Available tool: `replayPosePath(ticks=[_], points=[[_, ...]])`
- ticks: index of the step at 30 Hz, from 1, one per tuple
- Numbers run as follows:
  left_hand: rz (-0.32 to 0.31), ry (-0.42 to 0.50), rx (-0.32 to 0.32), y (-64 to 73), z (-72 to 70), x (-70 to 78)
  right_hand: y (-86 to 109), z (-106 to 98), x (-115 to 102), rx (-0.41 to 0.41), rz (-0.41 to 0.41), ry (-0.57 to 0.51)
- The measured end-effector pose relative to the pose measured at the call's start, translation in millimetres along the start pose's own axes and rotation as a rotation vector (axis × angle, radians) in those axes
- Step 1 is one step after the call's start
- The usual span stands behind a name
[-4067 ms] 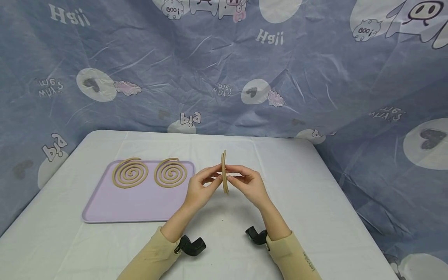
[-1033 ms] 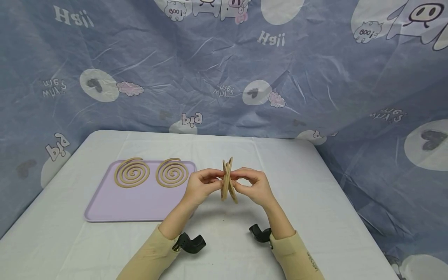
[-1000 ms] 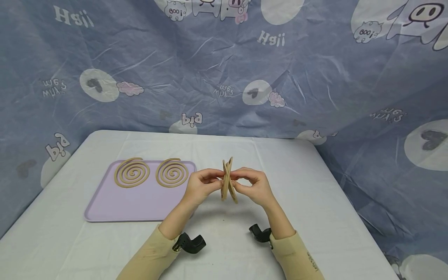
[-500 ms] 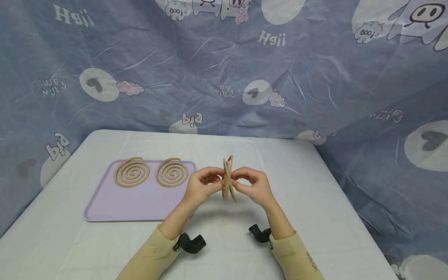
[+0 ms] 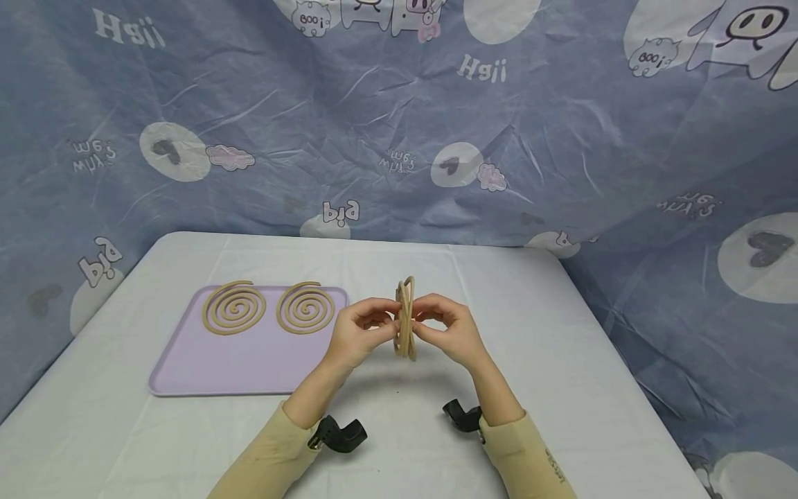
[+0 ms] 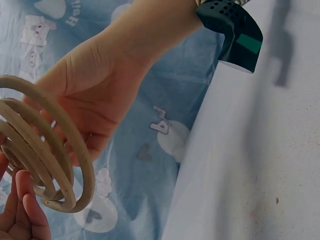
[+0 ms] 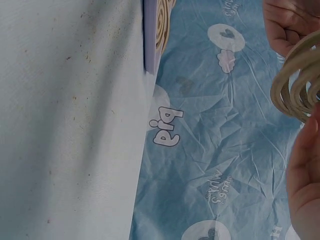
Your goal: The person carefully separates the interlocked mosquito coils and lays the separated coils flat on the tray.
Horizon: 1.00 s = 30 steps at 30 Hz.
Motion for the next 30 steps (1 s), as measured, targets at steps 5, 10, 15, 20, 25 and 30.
replayPosePath(ticks=[5, 10, 15, 20, 25, 30], points=[[-0.008, -0.005, 0.009, 0.5, -0.4, -0.3, -1.4, 1.4, -2.5, -0.028, 0.041, 0.007], [-0.008, -0.038, 0.028, -0.1, -3.4, 0.8, -2.0, -0.4, -3.4, -0.005, 0.05, 0.025], [0.028, -0.048, 0.011, -1.2, -4.0, 2.3, -1.2, -1.6, 3.0, 0.029, 0.089, 0.011], [0.021, -0.031, -0.003, -1.0, -1.8, 1.9, 1.0, 1.6, 14.4, 0.016, 0.068, -0.035], [0.021, -0.044, 0.001, -0.3, -1.2, 2.9, 1.8, -0.5, 13.2, 0.044, 0.012, -0.022], [0.031, -0.046, -0.004, -0.1, -1.1, 4.9, 1.0, -1.8, 6.8, 0.064, -0.024, 0.001]])
Point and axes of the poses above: each hand's wrist, its own y-axis away from the middle knuckle, its own z-axis out of the palm, x = y × z, the point moved 6 cm from there along -y, towards the middle knuckle, and after that the axes turned 13 degrees about y, right-handed, at the moved point
